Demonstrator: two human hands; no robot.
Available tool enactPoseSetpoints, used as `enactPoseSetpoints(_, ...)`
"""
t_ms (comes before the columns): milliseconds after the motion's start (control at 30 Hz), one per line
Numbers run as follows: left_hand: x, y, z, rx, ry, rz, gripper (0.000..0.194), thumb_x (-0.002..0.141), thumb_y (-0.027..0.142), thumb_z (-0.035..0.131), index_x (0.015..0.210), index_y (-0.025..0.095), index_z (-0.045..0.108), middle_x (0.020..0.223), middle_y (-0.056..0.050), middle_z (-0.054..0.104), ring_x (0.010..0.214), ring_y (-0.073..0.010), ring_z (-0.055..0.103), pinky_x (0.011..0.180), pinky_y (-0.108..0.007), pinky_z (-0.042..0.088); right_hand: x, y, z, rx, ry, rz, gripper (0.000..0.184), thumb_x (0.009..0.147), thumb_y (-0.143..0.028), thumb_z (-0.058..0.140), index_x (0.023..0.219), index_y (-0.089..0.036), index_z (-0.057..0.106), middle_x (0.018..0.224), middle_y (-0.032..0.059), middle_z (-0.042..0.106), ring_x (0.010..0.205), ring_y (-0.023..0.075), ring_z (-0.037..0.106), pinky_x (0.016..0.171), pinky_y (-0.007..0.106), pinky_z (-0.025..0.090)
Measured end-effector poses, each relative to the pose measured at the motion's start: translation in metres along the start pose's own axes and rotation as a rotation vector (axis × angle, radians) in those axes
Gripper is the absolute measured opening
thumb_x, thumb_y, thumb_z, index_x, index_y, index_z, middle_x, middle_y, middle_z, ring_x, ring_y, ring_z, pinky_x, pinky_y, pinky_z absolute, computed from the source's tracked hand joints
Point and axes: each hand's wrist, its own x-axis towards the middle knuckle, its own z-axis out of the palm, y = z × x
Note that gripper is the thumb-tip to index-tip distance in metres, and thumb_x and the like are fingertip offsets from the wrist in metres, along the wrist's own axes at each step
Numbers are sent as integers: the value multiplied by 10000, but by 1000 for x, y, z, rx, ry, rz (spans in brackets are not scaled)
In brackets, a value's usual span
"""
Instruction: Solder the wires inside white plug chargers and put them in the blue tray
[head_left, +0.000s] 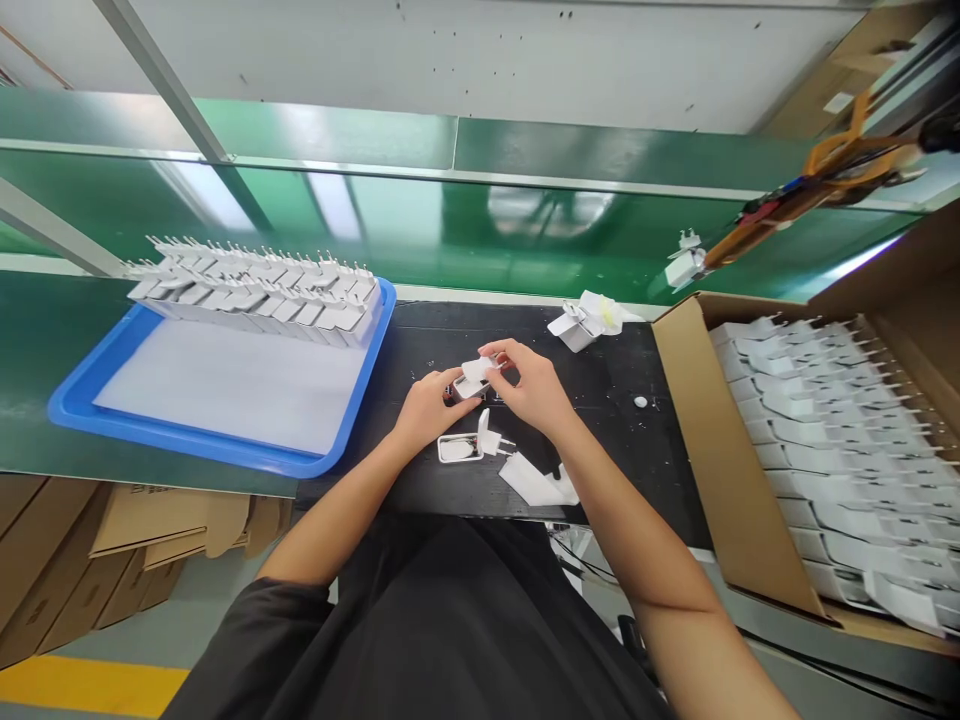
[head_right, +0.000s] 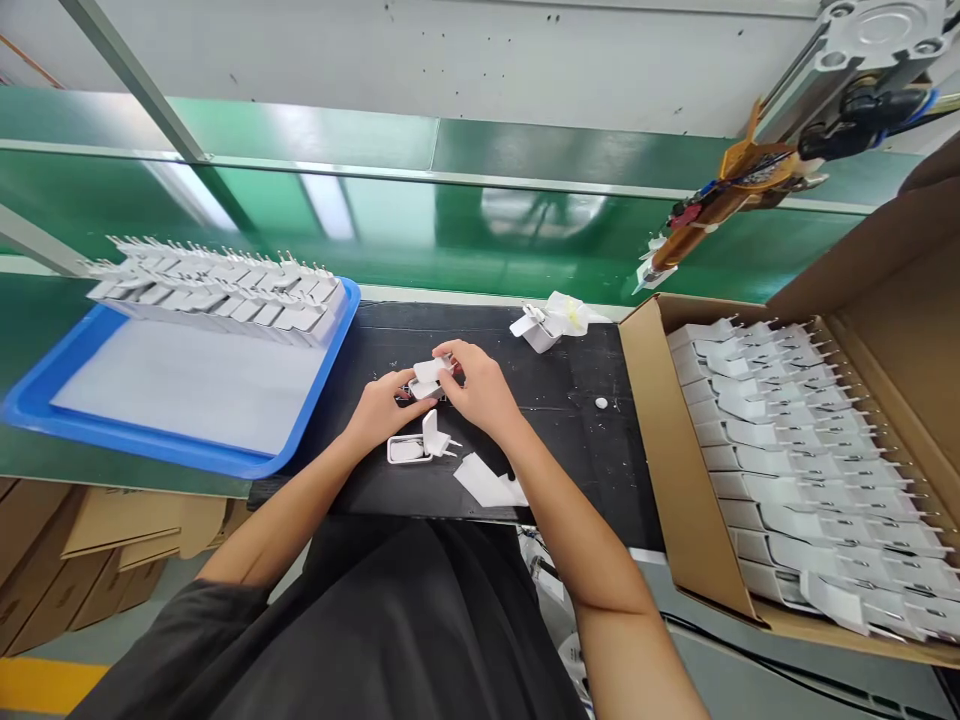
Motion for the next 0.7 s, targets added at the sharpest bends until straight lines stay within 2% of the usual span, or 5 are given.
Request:
enactPoseSetpoints(133,-1,3,0,1,-11,3,411,837,354,748,1222,219,697,917,-32,740,811,-187,704,824,-311,550,-2,-12,4,-95,-52,-64,257,842,-143,563,1065,-229,658,941,46,705,878,200,646,816,350,531)
enactPoseSetpoints(233,-2,5,0,2,-13,6,387,850,350,733,1217,231,703,872,-19,732,817,-186,696,818,-304,547,-3,-14,7,-152,-61,-91,258,856,-129,549,1067,-224,663,949,58,712,915,212,645,811,346,530)
enactPoseSetpoints(500,-3,6,-1,-3,-23,-14,397,846,338,737,1225,223,702,914,-22,741,808,-180,698,838,-306,548,-5,-10,14,-261,-17,-133,262,870,-117,521,1072,-206,664,997,81,737,934,237,636,830,377,543)
enactPoseSetpoints(700,-4,7,-1,4,-7,-25,393,842,341,745,1219,240,706,934,-18,741,800,-172,698,822,-288,546,-7,-5,16,-306,33,-136,267,860,-115,531,1061,-225,669,951,65,745,899,237,629,807,379,538)
